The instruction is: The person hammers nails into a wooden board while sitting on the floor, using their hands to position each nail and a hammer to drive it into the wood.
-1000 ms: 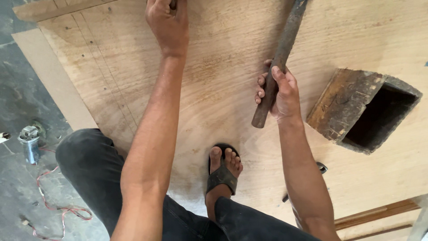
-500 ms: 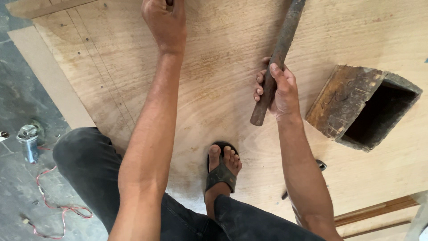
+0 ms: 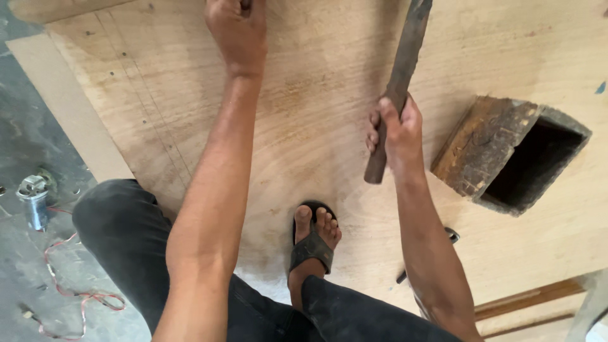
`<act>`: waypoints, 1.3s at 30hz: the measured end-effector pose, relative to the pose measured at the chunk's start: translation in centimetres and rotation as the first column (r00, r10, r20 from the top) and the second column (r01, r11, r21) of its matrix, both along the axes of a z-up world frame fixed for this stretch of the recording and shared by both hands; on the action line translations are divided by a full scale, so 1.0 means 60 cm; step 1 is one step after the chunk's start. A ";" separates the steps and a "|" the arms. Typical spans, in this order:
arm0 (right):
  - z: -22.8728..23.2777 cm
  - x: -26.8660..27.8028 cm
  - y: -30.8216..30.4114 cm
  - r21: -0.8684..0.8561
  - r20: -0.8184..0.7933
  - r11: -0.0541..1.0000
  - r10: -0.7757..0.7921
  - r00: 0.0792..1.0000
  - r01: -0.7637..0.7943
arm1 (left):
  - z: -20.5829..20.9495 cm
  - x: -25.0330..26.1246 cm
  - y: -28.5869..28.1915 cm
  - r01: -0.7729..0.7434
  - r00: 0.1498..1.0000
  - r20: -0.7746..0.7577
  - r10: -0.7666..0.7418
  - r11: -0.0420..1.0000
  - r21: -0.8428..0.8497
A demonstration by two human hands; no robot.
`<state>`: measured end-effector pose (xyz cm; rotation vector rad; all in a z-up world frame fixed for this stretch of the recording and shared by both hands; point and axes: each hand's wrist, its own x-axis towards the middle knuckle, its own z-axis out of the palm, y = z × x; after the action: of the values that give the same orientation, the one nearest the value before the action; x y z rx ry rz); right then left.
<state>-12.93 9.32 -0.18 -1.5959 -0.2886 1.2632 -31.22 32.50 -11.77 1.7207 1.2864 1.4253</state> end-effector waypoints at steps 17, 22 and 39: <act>0.077 -0.056 0.079 -0.221 0.882 0.785 0.414 0.225 -0.579 | 0.055 0.007 -0.008 0.005 0.998 -0.070 -0.003 1.000 0.025; 0.109 -0.053 0.063 -0.114 0.897 0.839 0.317 0.308 -0.532 | 0.070 0.006 -0.009 -0.002 0.991 -0.135 0.010 0.998 0.064; 0.144 -0.061 0.049 -0.026 0.934 0.852 0.207 0.291 -0.523 | 0.062 0.005 -0.012 0.014 0.974 -0.226 -0.009 1.000 0.020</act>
<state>-16.58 12.23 8.48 -1.8745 -1.6000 0.4026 -30.93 31.79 -8.02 1.9470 1.3802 1.2687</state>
